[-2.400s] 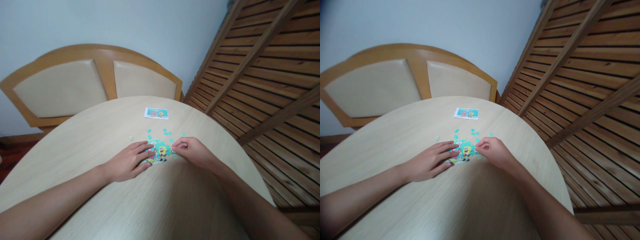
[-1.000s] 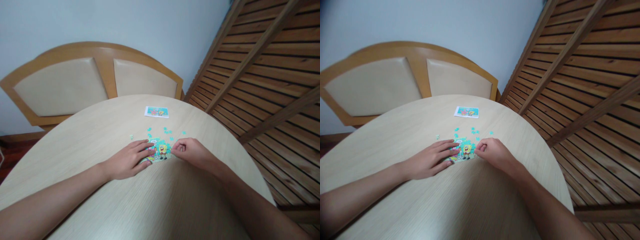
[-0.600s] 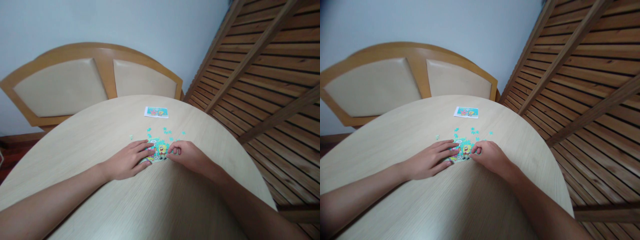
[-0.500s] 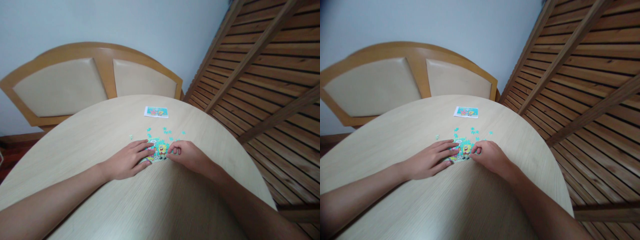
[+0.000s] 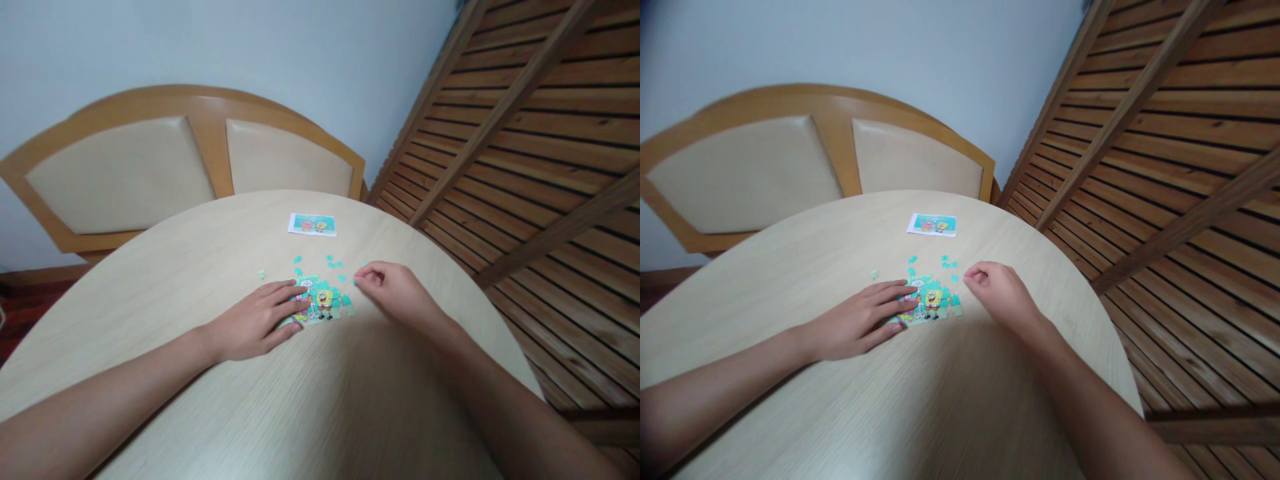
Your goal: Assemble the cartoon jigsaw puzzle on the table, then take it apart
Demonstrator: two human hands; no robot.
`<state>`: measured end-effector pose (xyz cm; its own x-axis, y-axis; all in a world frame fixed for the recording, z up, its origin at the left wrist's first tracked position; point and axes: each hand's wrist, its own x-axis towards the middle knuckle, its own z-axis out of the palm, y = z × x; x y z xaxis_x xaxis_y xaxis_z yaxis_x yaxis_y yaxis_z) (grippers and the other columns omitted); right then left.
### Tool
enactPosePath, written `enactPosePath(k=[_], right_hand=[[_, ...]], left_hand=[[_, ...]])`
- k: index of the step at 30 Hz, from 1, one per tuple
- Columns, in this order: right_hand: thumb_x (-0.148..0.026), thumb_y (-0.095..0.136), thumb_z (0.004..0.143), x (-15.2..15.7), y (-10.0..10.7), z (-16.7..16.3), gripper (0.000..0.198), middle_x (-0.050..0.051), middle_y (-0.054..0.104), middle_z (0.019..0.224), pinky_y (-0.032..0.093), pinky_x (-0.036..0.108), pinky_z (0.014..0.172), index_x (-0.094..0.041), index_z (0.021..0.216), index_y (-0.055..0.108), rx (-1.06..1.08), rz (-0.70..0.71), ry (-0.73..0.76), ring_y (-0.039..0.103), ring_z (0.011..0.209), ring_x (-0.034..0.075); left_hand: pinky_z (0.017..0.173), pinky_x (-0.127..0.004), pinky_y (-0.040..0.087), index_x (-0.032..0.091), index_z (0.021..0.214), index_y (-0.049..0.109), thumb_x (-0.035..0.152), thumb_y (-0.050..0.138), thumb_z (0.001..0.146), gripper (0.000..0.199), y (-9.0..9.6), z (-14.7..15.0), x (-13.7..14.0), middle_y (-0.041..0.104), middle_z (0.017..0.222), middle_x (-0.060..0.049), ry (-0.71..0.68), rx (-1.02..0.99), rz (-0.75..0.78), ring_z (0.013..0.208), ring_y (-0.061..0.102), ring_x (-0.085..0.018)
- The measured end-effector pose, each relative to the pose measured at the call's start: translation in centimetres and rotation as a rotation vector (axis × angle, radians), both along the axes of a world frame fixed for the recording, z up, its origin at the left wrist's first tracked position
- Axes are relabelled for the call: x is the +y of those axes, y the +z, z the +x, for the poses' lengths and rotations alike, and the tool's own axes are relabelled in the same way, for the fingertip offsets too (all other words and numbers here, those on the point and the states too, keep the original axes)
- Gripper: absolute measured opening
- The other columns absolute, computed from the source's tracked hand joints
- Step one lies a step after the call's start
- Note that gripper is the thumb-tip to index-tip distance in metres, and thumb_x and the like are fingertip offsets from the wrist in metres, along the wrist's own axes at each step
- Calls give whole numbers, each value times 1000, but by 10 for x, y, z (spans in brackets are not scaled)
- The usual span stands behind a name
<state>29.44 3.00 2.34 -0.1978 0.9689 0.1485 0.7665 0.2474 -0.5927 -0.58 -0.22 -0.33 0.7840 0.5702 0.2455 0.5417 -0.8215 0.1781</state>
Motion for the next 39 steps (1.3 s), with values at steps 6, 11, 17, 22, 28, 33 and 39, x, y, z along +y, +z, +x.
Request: enactPosePath(k=[6, 11, 17, 22, 28, 33, 39], right_hand=[[-27, 58, 88, 26, -11, 35, 25, 11, 76, 94, 49, 33, 71, -16, 99, 77, -127, 100, -164, 67, 78, 22], [-27, 60, 90, 30, -25, 35, 25, 10, 75, 107, 51, 34, 80, -18, 105, 77, -187, 94, -132, 68, 88, 23], [-26, 55, 94, 32, -30, 34, 34, 13, 72, 113, 51, 34, 86, -16, 121, 73, -242, 113, -86, 67, 94, 23], [-29, 57, 94, 34, -28, 31, 29, 12, 72, 110, 49, 36, 87, -18, 114, 76, -289, 125, -100, 67, 95, 24], [-30, 62, 90, 30, -23, 33, 23, 10, 72, 104, 48, 34, 79, -20, 103, 78, -278, 70, -101, 66, 89, 22], [-31, 64, 88, 26, -21, 29, 20, 9, 72, 98, 46, 34, 74, -20, 99, 78, -285, 70, -80, 65, 84, 22], [-30, 62, 90, 23, -19, 24, 21, 8, 72, 99, 46, 34, 75, -20, 100, 77, -287, 86, -69, 65, 85, 22]], left_hand=[[114, -53, 42, 23, 142, 51, 36, 47, 104, 41, 0, 0, 0, 53, 147, -12, -5, -7, -10, 140, 45, -31], [113, -53, 43, 23, 139, 53, 37, 47, 103, 39, 0, 0, 0, 55, 145, -11, -3, -38, -21, 139, 46, -30], [114, -54, 42, 22, 138, 53, 37, 47, 104, 38, 1, 0, -1, 54, 146, -12, -8, -25, -22, 140, 46, -31], [113, -54, 43, 23, 140, 52, 36, 47, 104, 39, 1, 0, -1, 54, 146, -12, -7, -38, -17, 140, 46, -30], [114, -54, 42, 23, 140, 52, 36, 48, 103, 39, -1, 0, 0, 53, 147, -12, -6, -33, -22, 140, 45, -31], [114, -54, 43, 23, 140, 52, 36, 47, 104, 39, 0, -1, 0, 53, 147, -12, -4, -26, -22, 140, 45, -31], [115, -53, 42, 23, 141, 51, 35, 47, 104, 40, 0, -1, 0, 52, 148, -12, -18, -20, -24, 141, 44, -30]])
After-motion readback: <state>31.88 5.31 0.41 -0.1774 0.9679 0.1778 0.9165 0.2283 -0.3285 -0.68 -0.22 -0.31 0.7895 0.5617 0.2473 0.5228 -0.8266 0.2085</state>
